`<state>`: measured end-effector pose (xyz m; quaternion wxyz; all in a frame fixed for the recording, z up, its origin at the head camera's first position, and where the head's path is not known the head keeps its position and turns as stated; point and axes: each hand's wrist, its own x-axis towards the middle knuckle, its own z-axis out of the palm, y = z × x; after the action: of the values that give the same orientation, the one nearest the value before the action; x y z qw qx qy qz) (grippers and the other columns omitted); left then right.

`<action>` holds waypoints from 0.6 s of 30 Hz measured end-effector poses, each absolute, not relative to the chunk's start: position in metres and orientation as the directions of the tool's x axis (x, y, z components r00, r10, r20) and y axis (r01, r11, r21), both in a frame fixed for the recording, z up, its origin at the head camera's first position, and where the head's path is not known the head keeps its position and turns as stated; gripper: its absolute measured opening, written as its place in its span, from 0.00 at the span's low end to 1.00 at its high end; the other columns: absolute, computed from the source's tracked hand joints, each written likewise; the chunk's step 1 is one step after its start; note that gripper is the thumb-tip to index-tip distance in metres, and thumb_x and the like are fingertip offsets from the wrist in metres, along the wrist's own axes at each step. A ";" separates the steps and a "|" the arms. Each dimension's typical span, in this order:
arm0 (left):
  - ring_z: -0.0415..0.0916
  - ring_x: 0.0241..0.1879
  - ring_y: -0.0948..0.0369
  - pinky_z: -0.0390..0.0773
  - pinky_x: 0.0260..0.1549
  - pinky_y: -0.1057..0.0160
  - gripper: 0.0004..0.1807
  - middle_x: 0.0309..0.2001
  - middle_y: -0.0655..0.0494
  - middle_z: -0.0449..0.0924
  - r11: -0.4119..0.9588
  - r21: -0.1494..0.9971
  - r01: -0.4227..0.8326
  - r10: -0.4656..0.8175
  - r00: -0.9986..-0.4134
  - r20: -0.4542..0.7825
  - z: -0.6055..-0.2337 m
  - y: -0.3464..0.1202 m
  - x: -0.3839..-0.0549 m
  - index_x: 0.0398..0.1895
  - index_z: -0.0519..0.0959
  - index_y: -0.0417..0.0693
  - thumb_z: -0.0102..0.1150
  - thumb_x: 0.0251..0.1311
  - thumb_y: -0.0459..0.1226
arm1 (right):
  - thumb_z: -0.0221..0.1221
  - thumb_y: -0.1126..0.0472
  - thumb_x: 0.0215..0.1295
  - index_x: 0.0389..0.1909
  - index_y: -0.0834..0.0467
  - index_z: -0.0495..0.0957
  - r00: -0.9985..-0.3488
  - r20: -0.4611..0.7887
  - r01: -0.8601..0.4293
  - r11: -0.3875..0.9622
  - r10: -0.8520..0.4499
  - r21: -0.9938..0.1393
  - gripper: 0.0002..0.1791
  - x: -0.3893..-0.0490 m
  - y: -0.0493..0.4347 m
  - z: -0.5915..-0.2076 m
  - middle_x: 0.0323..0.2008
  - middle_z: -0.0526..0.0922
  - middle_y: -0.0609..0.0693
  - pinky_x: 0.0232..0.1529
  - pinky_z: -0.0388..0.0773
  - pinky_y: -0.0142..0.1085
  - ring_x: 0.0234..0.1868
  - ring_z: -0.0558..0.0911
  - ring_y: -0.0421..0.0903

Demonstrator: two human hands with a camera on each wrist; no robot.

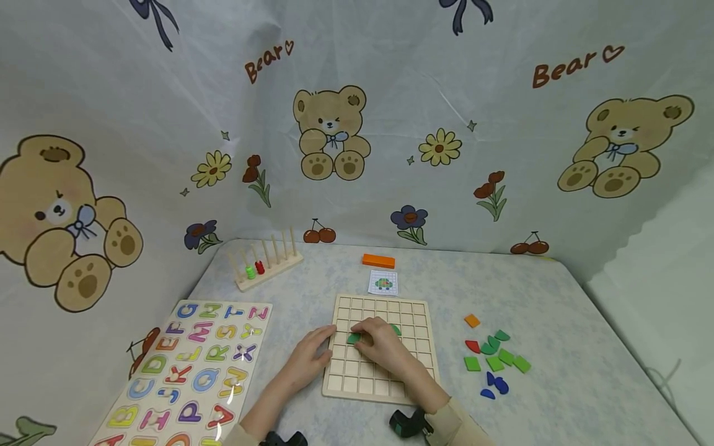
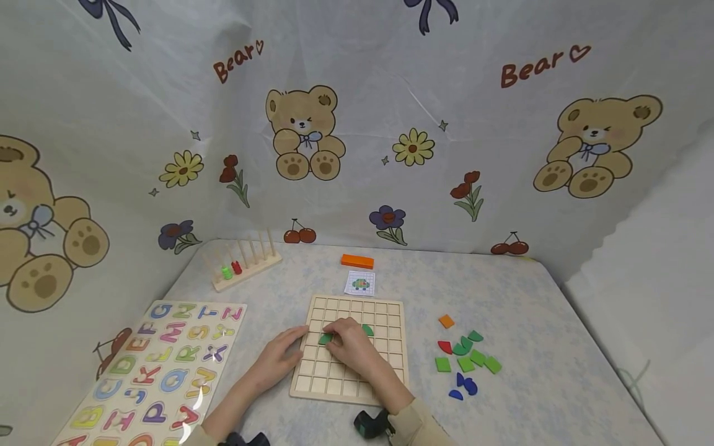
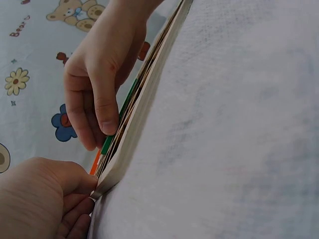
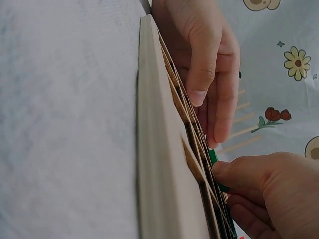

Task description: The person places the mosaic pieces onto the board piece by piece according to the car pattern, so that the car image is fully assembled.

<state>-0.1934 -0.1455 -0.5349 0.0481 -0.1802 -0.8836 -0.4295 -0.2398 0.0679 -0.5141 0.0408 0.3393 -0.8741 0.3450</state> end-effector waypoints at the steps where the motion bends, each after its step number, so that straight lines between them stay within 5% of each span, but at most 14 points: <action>1: 0.61 0.64 0.48 0.62 0.60 0.45 0.26 0.63 0.44 0.66 0.566 0.742 0.359 0.276 -0.931 0.240 -0.535 -0.145 -0.193 0.65 0.66 0.36 0.55 0.62 0.29 | 0.65 0.65 0.57 0.46 0.59 0.81 -0.767 0.304 -0.621 0.532 -0.565 -0.576 0.14 -0.240 0.068 -0.514 0.43 0.81 0.47 0.45 0.76 0.35 0.44 0.76 0.43; 15: 0.62 0.63 0.48 0.63 0.60 0.46 0.26 0.63 0.44 0.67 0.570 0.739 0.359 0.276 -0.931 0.239 -0.535 -0.145 -0.194 0.65 0.66 0.37 0.55 0.62 0.29 | 0.65 0.65 0.58 0.45 0.58 0.81 -0.761 0.322 -0.630 0.523 -0.563 -0.574 0.13 -0.239 0.068 -0.513 0.42 0.81 0.48 0.45 0.76 0.35 0.45 0.77 0.43; 18: 0.61 0.63 0.48 0.62 0.60 0.46 0.26 0.63 0.45 0.66 0.571 0.741 0.353 0.277 -0.933 0.231 -0.535 -0.145 -0.193 0.65 0.66 0.37 0.55 0.63 0.29 | 0.64 0.65 0.59 0.46 0.60 0.80 -0.783 0.303 -0.588 0.487 -0.544 -0.645 0.14 -0.238 0.069 -0.509 0.44 0.80 0.49 0.46 0.77 0.35 0.46 0.78 0.45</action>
<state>-0.1931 -0.1453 -0.5349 0.0445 -0.1779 -0.8852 -0.4276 -0.2375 0.0692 -0.5090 0.0289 0.3285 -0.8618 0.3855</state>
